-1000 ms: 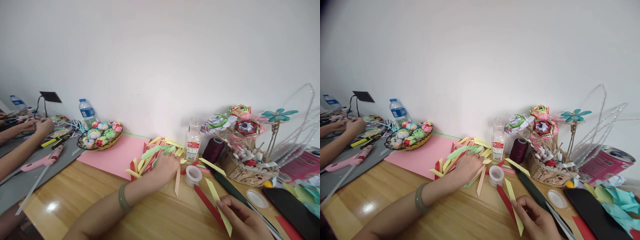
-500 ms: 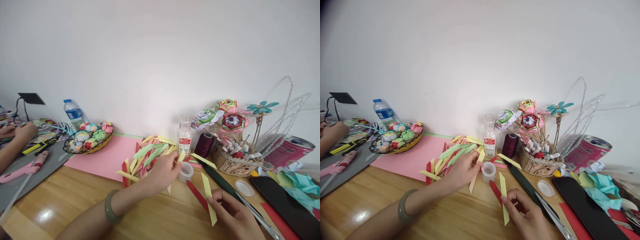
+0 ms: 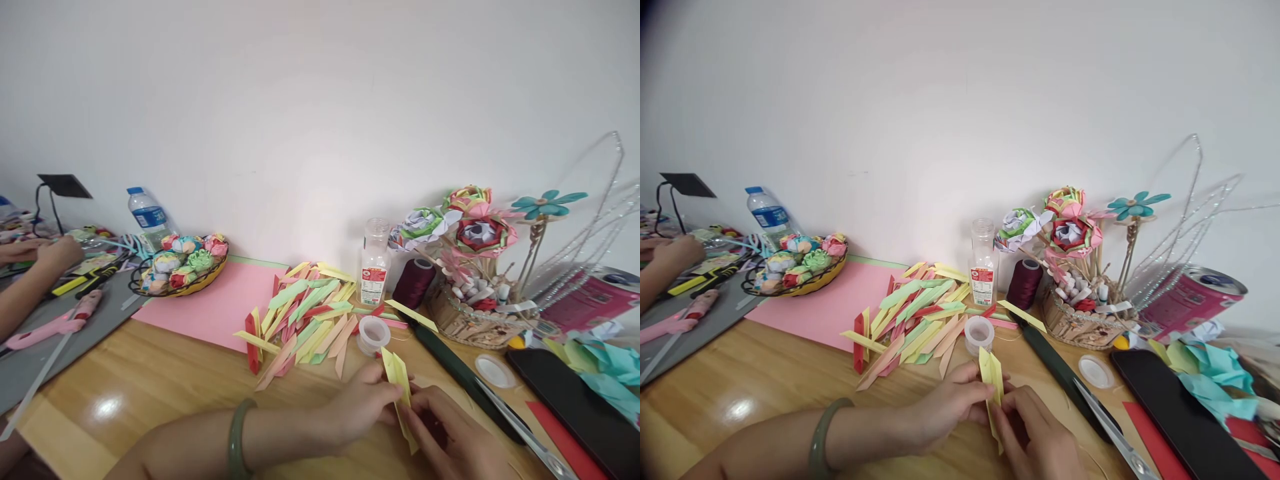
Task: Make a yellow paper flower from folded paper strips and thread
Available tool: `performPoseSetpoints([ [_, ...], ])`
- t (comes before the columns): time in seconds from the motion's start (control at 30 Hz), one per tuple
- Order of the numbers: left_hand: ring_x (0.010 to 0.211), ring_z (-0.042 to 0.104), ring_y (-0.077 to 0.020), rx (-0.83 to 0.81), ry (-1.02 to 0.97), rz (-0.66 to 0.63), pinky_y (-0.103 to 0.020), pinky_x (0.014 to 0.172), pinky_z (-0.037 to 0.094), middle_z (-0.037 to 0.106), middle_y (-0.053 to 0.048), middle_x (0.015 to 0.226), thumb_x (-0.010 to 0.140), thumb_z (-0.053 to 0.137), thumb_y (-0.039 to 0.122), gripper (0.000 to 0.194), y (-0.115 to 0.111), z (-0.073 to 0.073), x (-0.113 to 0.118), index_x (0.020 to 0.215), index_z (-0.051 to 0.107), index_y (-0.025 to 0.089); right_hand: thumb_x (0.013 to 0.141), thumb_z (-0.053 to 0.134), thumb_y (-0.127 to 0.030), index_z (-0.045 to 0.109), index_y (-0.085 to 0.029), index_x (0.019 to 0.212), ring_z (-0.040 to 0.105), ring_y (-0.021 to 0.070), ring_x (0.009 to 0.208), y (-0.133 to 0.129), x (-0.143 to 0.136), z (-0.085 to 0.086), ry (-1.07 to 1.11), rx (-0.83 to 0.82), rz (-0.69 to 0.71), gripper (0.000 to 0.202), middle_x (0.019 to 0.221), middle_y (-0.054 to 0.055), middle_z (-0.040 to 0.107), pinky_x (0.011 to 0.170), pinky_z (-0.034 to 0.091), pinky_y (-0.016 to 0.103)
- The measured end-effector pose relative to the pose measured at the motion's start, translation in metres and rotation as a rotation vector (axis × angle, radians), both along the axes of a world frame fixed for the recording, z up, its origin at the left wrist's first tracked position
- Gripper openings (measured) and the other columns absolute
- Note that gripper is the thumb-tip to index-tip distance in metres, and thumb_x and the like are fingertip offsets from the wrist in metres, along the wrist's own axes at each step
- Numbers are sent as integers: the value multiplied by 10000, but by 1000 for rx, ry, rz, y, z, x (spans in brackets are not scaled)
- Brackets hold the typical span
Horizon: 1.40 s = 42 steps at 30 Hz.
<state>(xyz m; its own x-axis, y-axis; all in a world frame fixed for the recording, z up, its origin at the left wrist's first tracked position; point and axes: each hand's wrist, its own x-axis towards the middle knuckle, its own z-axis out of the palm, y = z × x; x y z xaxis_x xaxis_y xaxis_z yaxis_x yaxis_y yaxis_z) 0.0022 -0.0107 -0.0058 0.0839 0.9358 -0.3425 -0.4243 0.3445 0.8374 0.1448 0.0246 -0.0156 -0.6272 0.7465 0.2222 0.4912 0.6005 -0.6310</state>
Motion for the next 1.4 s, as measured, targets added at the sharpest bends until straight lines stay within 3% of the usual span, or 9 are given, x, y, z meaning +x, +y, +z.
performPoseSetpoints([
  [0.17, 927, 583, -156, 92, -34, -46, -335, 847, 441, 596, -72, 1032, 827, 476, 207, 224, -1, -8, -2, 1021, 571, 146, 859, 446, -313, 559, -225, 771, 637, 139, 686, 3, 1, -1, -7, 77, 55, 168, 772, 13, 641, 611, 505, 199],
  [0.33, 934, 570, -174, 48, -9, -7, -292, 749, 457, 604, -57, 992, 725, 636, 305, 342, 0, -17, -3, 1035, 598, 167, 845, 479, -289, 568, -230, 917, 650, 166, 794, 4, 3, -8, 19, 236, 103, 128, 926, 56, 643, 683, 534, 239],
  [0.5, 772, 579, -135, 43, -88, -1, -251, 652, 463, 602, -38, 881, 579, 739, 404, 488, 0, -12, -3, 976, 627, 144, 846, 487, -286, 535, -236, 1031, 637, 187, 900, 5, 6, -11, 70, 290, 93, 197, 1015, 74, 633, 746, 530, 259],
  [0.67, 707, 573, -119, 61, -110, 80, -219, 588, 455, 594, -27, 786, 571, 752, 393, 445, 1, -6, -3, 901, 629, 122, 832, 517, -305, 461, -254, 1132, 621, 199, 932, 0, 4, -8, 71, 242, 85, 309, 1069, 72, 614, 754, 536, 286],
  [0.83, 732, 596, -148, 79, -105, 156, -262, 611, 483, 605, -50, 847, 588, 741, 396, 401, 1, 0, -7, 849, 605, 124, 789, 567, -319, 365, -222, 1253, 496, 265, 1110, 0, 4, -13, 115, 365, 47, 516, 1204, 125, 481, 885, 471, 399],
  [1.0, 676, 589, -121, 65, -75, -50, -227, 583, 449, 612, -41, 775, 586, 733, 402, 415, 1, 3, -7, 855, 608, 111, 705, 639, -305, 215, -193, 1342, 419, 308, 1185, 3, 3, -19, 70, 356, 149, 773, 1302, 156, 395, 909, 445, 440],
  [1.17, 607, 557, -93, 26, -74, -230, -238, 593, 434, 575, -9, 703, 564, 734, 431, 413, 1, -4, -8, 775, 597, 104, 594, 716, -281, 148, -188, 1376, 327, 339, 1264, 3, 3, -20, 8, 328, 256, 971, 1394, 163, 329, 969, 378, 482],
  [1.4, 610, 540, -86, 25, 4, -394, -328, 706, 454, 549, 8, 725, 656, 675, 379, 310, 2, -3, -16, 825, 624, 124, 537, 735, -247, 141, -205, 1394, 293, 358, 1285, 0, 3, -26, -43, 322, 300, 1043, 1438, 175, 262, 966, 373, 506],
])
